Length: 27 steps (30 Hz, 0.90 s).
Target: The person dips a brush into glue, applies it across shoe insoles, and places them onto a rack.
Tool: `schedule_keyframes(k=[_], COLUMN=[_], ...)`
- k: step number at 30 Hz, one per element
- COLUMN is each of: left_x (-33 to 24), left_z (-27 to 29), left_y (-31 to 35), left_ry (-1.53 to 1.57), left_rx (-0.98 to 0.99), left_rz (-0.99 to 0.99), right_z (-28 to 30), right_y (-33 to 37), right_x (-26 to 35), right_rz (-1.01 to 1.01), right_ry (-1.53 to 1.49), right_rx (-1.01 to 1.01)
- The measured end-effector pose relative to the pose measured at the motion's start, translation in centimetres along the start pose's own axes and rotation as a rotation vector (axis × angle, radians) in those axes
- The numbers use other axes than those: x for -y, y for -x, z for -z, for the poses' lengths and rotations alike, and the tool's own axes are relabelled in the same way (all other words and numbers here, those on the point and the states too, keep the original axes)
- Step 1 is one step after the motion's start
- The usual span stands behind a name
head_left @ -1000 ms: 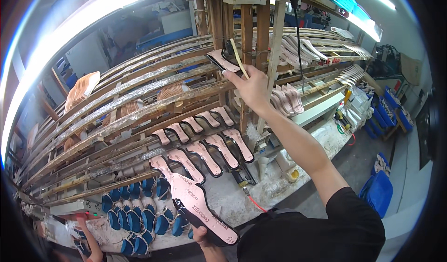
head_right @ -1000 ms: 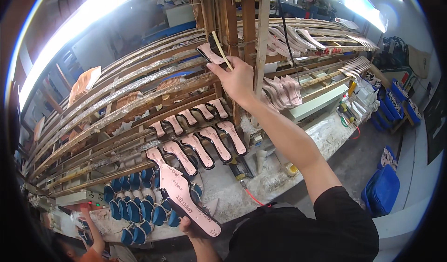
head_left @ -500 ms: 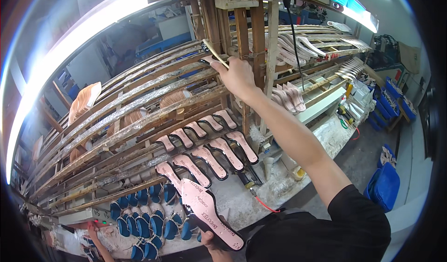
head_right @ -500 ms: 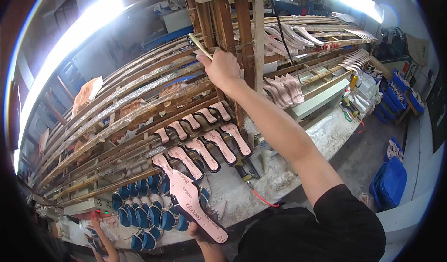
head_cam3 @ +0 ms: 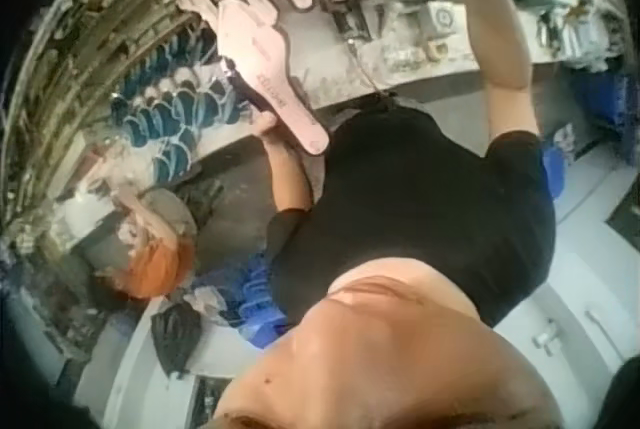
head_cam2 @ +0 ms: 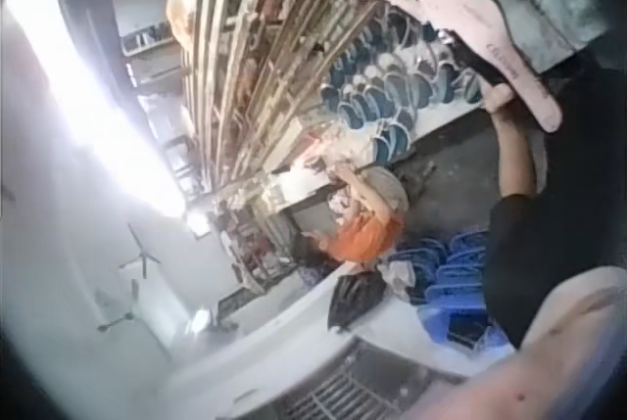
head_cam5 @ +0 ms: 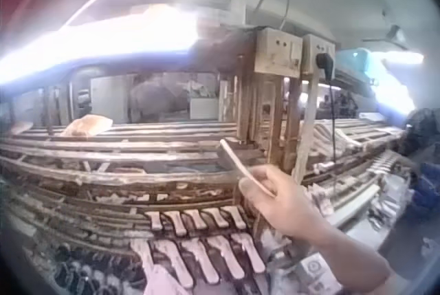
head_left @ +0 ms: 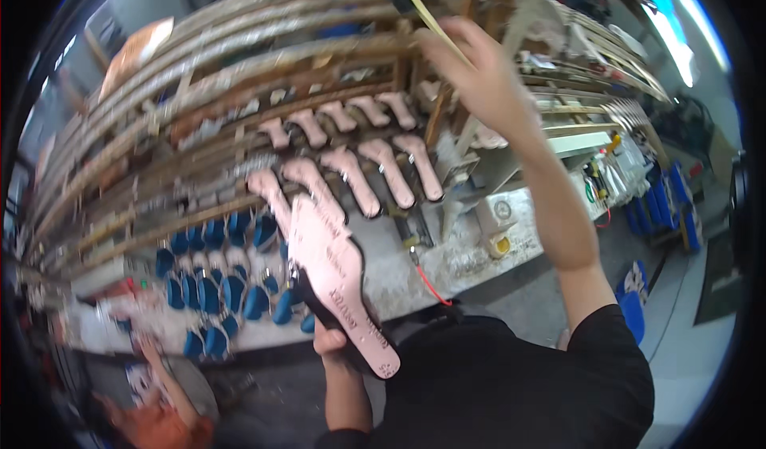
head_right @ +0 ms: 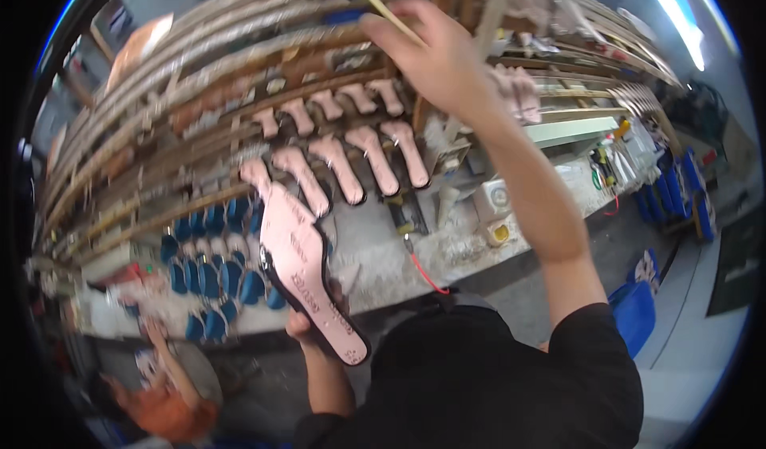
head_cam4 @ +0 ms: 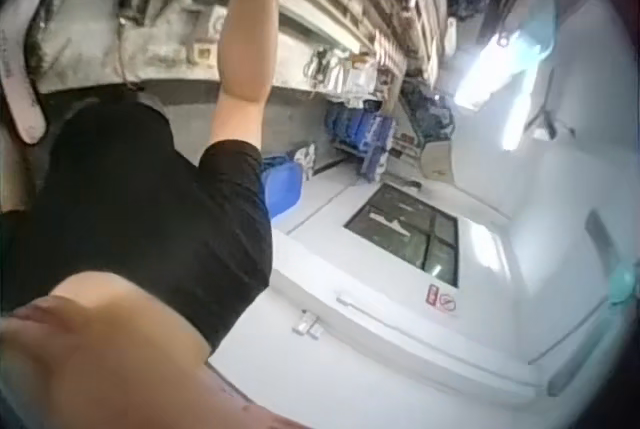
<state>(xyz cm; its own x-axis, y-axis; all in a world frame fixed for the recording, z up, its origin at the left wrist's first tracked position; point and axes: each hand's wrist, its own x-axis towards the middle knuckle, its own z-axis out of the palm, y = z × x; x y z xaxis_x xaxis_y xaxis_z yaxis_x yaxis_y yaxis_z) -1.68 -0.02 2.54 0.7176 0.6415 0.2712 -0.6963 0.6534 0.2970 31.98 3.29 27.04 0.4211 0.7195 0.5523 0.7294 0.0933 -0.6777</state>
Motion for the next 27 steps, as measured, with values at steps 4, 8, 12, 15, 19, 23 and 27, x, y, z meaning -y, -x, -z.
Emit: schedule_keyframes(k=[4, 8, 12, 15, 19, 23, 27], left_x=[1.3, 2.2, 3.8, 5.5, 7.7, 10.9, 12.8], left_z=[-2.9, -4.9, -4.8, -7.0, -9.4, -12.0, -12.5], left_y=[-1.1, -1.7, -3.1, -4.3, -4.4, -4.3, -2.1], left_ry=[-0.026, -0.205, -0.312, -0.400, -0.461, -0.358, -0.348], left_rx=[-0.132, -0.177, -0.075, -0.067, -0.019, -0.117, -0.198], left_rz=[0.029, 0.176, 0.372, 0.394, 0.422, 0.472, 0.439], right_z=[5.9, 4.2, 7.7, 10.6, 13.9, 16.3, 20.2], right_y=[13.8, 16.9, 16.1, 18.9, 17.8, 19.7, 18.8], right_x=[5.5, 2.9, -1.6, -0.5, -5.8, -7.9, -10.5], right_rz=[-0.252, 0.141, 0.191, 0.429, 0.431, 0.253, -0.021], right_ry=[-0.169, -0.124, -0.006, 0.057, 0.145, -0.109, -0.469], right_rx=[0.510, 0.615, 0.330, 0.495, 0.308, 0.203, 0.108])
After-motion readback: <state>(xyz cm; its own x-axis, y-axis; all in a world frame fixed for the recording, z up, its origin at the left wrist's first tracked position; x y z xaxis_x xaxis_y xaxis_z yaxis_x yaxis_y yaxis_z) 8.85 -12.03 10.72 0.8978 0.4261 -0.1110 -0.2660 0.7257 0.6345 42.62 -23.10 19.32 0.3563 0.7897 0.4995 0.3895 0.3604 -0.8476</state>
